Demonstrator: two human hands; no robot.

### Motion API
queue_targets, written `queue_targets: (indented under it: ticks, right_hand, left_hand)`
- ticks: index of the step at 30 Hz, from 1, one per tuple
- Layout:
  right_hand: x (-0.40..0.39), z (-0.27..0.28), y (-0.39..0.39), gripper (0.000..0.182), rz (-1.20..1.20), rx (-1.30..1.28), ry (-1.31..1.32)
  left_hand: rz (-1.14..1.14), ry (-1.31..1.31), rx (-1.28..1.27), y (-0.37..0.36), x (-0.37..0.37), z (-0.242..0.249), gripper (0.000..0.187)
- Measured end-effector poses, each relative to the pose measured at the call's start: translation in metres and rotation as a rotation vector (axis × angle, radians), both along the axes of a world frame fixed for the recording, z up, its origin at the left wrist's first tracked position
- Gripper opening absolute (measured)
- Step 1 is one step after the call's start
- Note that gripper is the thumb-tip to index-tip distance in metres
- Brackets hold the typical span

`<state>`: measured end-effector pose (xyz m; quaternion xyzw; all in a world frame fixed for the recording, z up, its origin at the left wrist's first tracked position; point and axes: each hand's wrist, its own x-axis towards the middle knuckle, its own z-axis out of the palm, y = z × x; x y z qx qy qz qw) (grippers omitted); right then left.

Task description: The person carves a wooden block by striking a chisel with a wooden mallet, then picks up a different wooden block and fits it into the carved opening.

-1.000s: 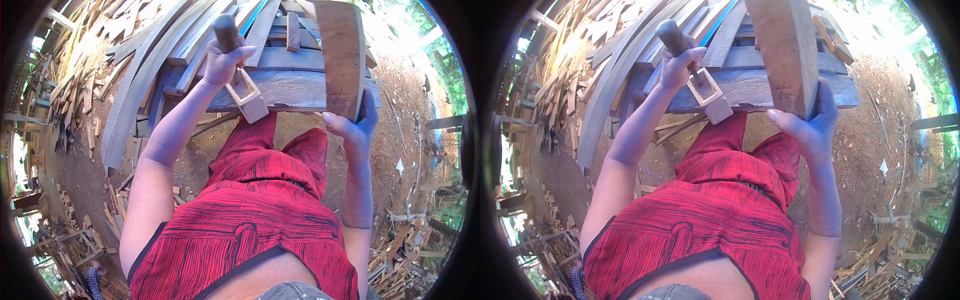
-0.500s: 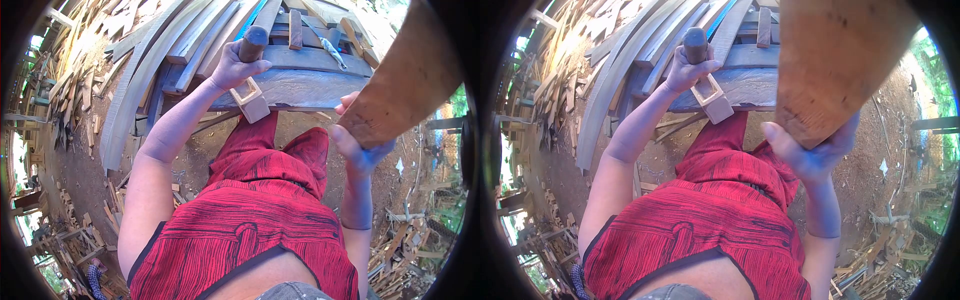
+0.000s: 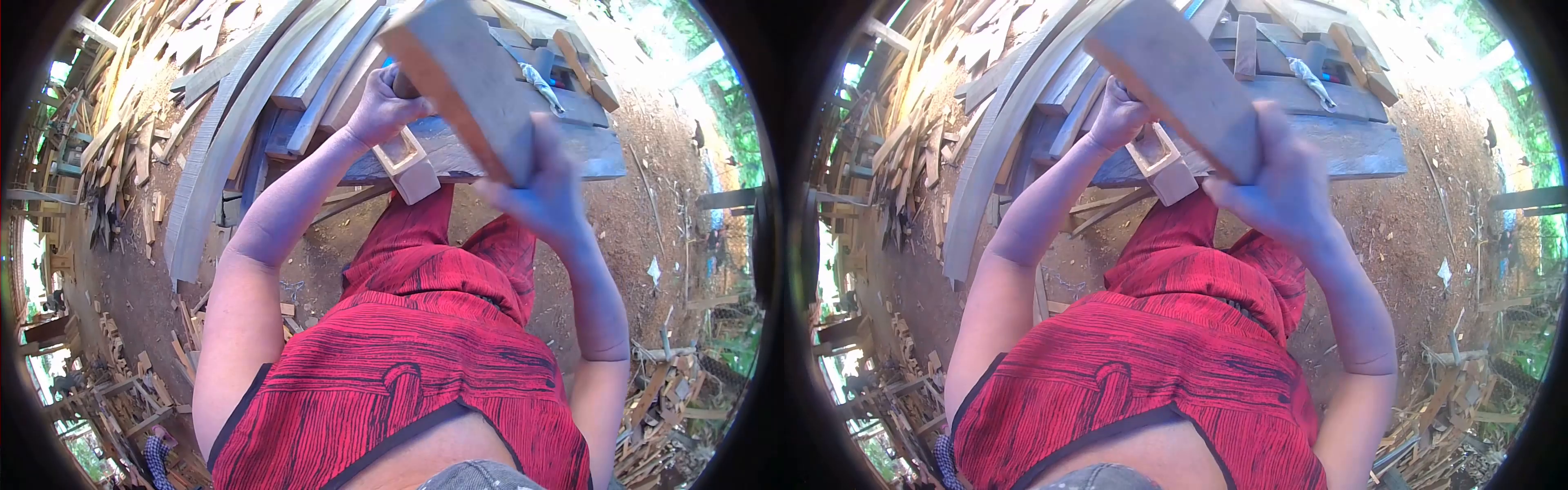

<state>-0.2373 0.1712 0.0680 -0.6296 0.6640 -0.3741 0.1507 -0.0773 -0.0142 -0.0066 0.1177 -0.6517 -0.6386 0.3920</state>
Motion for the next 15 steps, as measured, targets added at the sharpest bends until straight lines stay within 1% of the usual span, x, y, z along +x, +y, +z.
queue_targets:
  ticks: [1, 3, 4, 6, 7, 8, 9, 10, 11, 13, 14, 15]
  right_hand:
    - [-0.001, 0.001, 0.002, 0.063, -0.006, -0.001, -0.005]
    - [-0.003, 0.012, 0.002, 0.061, 0.081, -0.172, -0.05]
    - [-0.002, 0.015, 0.002, 0.061, 0.083, -0.16, -0.059]
    - [-0.003, 0.023, 0.002, 0.059, 0.082, -0.385, -0.328]
    - [0.002, 0.027, 0.001, 0.058, 0.083, -0.435, -0.513]
    - [0.0, 0.017, -0.003, 0.058, 0.084, -0.437, -0.51]
    - [-0.002, -0.002, -0.01, 0.059, 0.047, -0.45, -0.277]
    - [0.0, -0.008, -0.014, 0.06, 0.009, -0.458, -0.044]
    - [0.002, -0.009, -0.012, 0.06, -0.029, -0.026, -0.088]
    - [-0.006, -0.011, -0.005, 0.06, 0.001, -0.056, -0.107]
    - [-0.008, -0.013, -0.002, 0.06, 0.043, -0.08, -0.124]
    - [-0.006, -0.001, 0.005, 0.061, 0.036, -0.083, -0.202]
  left_hand:
    - [-0.006, -0.005, -0.001, 0.004, -0.001, 0.002, 0.024]
    - [0.02, 0.07, 0.095, 0.007, -0.002, 0.005, 0.025]
    - [0.024, 0.062, 0.106, 0.006, 0.0, 0.0, 0.025]
    - [0.067, -0.106, -0.077, -0.005, 0.002, -0.007, 0.025]
    - [0.047, -0.131, -0.083, -0.009, 0.003, -0.008, 0.024]
    - [0.047, -0.129, -0.085, -0.01, 0.002, -0.01, 0.024]
    - [0.047, -0.12, -0.088, -0.009, 0.002, -0.011, 0.024]
    - [0.048, -0.111, -0.091, -0.007, 0.002, -0.01, 0.024]
    - [0.048, -0.113, -0.093, -0.003, 0.001, -0.009, 0.024]
    - [0.072, 0.08, 0.032, 0.008, -0.004, -0.002, 0.023]
    - [0.075, 0.079, 0.033, 0.009, -0.004, 0.0, 0.023]
    - [0.034, 0.045, -0.022, 0.013, -0.002, 0.0, 0.022]
